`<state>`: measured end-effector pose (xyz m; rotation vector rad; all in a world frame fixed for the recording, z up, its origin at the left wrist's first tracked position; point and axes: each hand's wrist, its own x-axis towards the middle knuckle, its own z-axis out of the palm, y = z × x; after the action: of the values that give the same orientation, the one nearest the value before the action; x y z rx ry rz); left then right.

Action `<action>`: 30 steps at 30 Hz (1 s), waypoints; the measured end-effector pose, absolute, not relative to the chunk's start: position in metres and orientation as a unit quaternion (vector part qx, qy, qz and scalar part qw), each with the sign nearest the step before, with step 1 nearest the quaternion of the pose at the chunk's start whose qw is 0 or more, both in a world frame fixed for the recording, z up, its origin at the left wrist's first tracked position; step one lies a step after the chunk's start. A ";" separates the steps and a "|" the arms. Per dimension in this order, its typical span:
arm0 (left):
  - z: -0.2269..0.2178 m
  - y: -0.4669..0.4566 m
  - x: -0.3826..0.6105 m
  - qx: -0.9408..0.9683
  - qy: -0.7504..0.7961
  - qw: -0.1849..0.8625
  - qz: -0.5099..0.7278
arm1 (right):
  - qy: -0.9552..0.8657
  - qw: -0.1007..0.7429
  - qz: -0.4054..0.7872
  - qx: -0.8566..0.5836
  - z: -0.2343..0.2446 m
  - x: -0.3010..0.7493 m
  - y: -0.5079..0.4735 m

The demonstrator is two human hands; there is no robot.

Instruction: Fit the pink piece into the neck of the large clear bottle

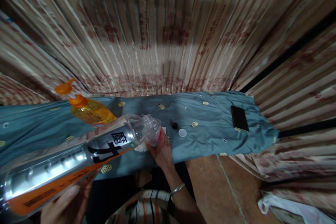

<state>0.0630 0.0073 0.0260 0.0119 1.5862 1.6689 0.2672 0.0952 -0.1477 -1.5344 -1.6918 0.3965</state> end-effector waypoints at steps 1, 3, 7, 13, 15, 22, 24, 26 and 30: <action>0.025 0.007 0.062 -0.005 0.631 0.408 0.660 | -0.670 0.399 0.155 -0.606 -0.148 0.267 0.095; 0.023 0.007 0.061 -0.027 0.636 0.403 0.657 | -0.674 0.395 0.153 -0.605 -0.148 0.268 0.096; 0.019 0.007 0.059 -0.030 0.638 0.403 0.655 | -0.675 0.400 0.152 -0.601 -0.148 0.268 0.095; 0.019 0.005 0.058 -0.001 0.636 0.397 0.662 | -0.671 0.406 0.151 -0.601 -0.148 0.268 0.095; 0.023 0.005 0.061 -0.008 0.634 0.403 0.660 | -0.674 0.404 0.155 -0.599 -0.148 0.268 0.095; 0.032 0.007 0.069 -0.033 0.630 0.416 0.655 | -0.677 0.401 0.146 -0.599 -0.149 0.268 0.095; 0.029 0.004 0.067 -0.029 0.624 0.427 0.654 | -0.677 0.400 0.146 -0.600 -0.149 0.268 0.095; 0.024 0.000 0.063 0.003 0.610 0.436 0.662 | -0.677 0.400 0.152 -0.598 -0.148 0.268 0.096; 0.010 -0.008 0.054 0.054 0.606 0.433 0.665 | -0.674 0.407 0.162 -0.595 -0.147 0.269 0.096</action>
<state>0.0538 -0.0078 0.0105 0.1348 1.5110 1.6567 0.2686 0.0958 -0.1467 -1.4996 -1.7001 0.4080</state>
